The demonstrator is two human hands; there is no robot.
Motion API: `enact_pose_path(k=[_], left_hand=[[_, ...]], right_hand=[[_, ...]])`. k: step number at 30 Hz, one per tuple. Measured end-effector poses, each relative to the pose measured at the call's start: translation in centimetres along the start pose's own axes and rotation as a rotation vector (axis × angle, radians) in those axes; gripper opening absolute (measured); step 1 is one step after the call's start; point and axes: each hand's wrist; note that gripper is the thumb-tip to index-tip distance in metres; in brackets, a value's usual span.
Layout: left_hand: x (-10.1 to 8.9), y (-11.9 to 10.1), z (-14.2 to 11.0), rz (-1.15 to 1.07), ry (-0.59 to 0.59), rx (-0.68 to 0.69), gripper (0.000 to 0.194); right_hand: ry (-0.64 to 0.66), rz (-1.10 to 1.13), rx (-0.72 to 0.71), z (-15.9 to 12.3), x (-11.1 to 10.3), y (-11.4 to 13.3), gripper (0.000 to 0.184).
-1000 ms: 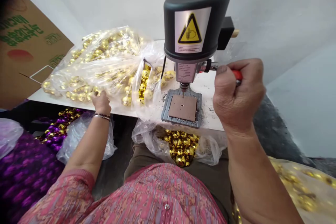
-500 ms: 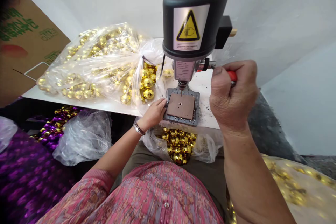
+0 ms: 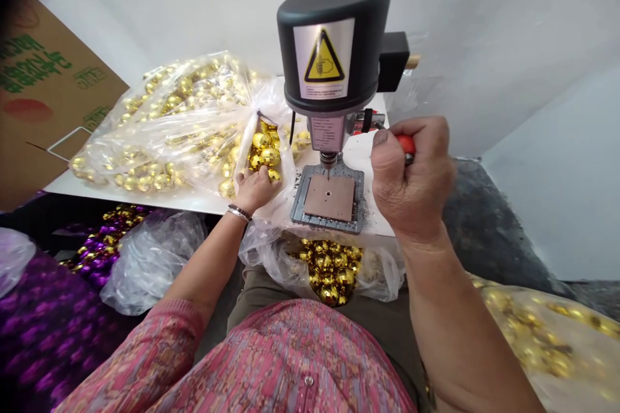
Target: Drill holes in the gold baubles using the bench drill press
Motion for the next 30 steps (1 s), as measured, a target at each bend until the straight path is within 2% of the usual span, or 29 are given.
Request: enact_pose_path(k=[3,5,7,9,12,15,17,19,22,25,30], left_hand=[[0.5,0.5,-0.6,-0.179,-0.068,0.029,0.045],[0.3,1.2,-1.2,-0.498,-0.142,0.045,0.056],[0.0,1.6,-2.0,-0.913,-0.138,0.09,0.066],[-0.2,1.5,-2.8,-1.258,-0.006,0.153,0.069],[0.0,0.3,-3.9,-1.499,0.264,0.156,0.068],[0.8,-1.5,-4.3,-1.562,0.418,0.059,0.064],[1.3,-2.7,-4.2,-1.56,0.456,-0.006,0.059],[1.7,-3.9,-4.0,-1.517,0.44,-0.056,0.056],[2.1,-5.3,-3.6,-1.403,0.345,-0.082,0.052],[2.3,-6.3,-3.2,-1.279,0.282,-0.033,0.045],[2.4,-6.8,-3.0,-1.081,0.267,0.069,0.038]], right_hand=[[0.036,0.022,-0.003,0.1,-0.3,0.2,0.048],[0.043,0.022,-0.004,0.2,-0.2,0.4,0.048],[0.027,0.013,0.001,0.1,0.0,0.5,0.048],[0.003,0.014,0.0,0.1,0.2,0.5,0.047],[0.025,0.031,-0.007,0.2,0.2,0.5,0.043],[0.121,0.046,0.003,0.3,-0.1,0.5,0.036],[0.17,0.051,0.018,0.5,-0.3,0.6,0.032],[0.205,0.052,0.043,0.6,-0.4,0.9,0.029],[0.234,0.045,0.07,0.8,-0.4,1.3,0.029],[0.25,0.052,0.077,0.8,-0.3,1.5,0.032],[0.26,0.053,0.095,0.8,-0.3,1.5,0.035]])
Point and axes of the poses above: each hand's wrist, its own z-axis towards the middle knuckle, its own x-axis out of the palm, y = z × x, and after that the axes turned 4 degrees about -z, right-handed
